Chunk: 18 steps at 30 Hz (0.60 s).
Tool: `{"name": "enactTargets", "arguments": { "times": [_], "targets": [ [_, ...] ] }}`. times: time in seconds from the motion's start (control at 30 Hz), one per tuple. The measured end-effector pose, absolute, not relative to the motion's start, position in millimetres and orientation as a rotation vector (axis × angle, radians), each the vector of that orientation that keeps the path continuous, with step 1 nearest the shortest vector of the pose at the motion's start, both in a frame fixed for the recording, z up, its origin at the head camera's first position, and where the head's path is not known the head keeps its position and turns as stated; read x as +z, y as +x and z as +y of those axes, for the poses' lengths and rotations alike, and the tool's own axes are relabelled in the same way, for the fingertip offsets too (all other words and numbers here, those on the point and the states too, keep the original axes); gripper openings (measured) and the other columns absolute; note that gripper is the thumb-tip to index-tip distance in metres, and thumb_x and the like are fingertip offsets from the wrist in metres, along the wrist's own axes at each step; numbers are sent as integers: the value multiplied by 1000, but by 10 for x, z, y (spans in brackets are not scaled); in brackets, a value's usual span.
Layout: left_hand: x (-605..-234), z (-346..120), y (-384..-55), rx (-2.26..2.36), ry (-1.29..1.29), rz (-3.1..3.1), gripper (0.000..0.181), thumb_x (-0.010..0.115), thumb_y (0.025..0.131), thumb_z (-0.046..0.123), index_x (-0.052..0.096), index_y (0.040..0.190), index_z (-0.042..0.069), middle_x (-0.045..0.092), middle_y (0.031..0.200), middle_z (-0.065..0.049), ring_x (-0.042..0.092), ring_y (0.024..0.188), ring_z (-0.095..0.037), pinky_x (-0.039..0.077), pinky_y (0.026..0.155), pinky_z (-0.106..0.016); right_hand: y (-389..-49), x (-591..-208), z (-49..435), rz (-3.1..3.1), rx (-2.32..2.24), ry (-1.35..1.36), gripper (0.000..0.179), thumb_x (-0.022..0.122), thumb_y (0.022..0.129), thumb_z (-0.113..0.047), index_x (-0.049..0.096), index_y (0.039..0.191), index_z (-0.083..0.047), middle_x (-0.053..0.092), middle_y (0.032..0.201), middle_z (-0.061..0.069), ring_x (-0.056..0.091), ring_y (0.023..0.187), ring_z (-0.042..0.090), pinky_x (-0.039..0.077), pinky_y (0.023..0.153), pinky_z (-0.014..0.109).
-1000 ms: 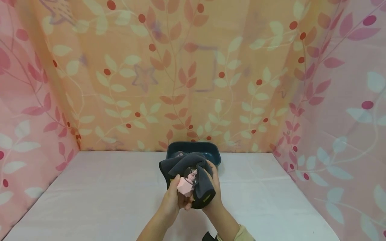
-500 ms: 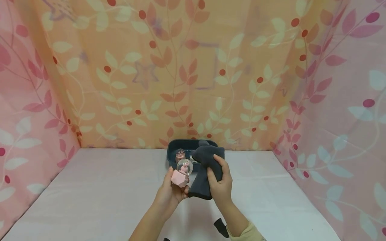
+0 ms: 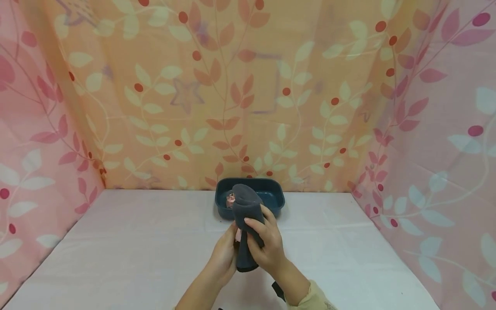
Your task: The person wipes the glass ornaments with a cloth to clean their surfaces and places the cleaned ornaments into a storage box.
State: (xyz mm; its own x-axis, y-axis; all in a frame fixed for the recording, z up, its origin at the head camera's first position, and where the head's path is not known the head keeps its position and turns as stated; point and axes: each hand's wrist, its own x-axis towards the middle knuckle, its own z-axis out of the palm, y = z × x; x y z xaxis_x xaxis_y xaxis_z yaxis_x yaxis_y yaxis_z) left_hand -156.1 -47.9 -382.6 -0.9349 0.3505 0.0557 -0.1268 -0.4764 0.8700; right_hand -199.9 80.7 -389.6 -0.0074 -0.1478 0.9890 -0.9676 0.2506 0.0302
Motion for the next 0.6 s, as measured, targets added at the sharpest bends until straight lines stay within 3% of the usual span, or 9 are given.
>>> {"name": "enactTargets", "arguments": {
  "times": [0.13,0.23,0.33,0.47,0.6],
  "targets": [
    [-3819,-470,-1537,2449,326,1496,61,23,106,48,35,138,-2,45,127,-12,47,114,-18,41,94,-31,-1993,-3869,820,-1447,1027,1095,21,55,95,-8,58,114,0,63,107,22,56,99,34,47,89,34],
    [-3814,-474,-1517,2442,334,1500,62,20,107,44,30,141,-7,48,124,-11,54,108,-13,47,91,-29,-1935,-3845,826,-1520,1237,996,31,56,86,5,57,117,-2,62,106,19,58,88,28,48,80,28],
    [-3812,-486,-1507,2431,348,1463,58,20,107,43,38,133,-6,54,108,-7,58,88,-9,51,78,-26,-1876,-3824,838,-1582,1484,902,41,53,82,13,54,120,-3,61,108,11,57,82,21,47,71,25],
    [-3820,-521,-1505,2394,446,1407,48,20,107,43,48,114,4,52,83,-1,47,61,-8,44,61,-23,-1831,-3783,868,-1619,1864,805,40,47,90,8,54,123,-13,52,118,4,55,95,16,48,77,25],
    [-3833,-565,-1516,2360,536,1352,47,20,107,43,52,110,9,55,79,0,44,57,-9,41,59,-24,-1795,-3712,879,-1607,2285,656,36,43,95,-2,54,121,-25,49,123,4,53,105,16,47,86,26]
  ]
}}
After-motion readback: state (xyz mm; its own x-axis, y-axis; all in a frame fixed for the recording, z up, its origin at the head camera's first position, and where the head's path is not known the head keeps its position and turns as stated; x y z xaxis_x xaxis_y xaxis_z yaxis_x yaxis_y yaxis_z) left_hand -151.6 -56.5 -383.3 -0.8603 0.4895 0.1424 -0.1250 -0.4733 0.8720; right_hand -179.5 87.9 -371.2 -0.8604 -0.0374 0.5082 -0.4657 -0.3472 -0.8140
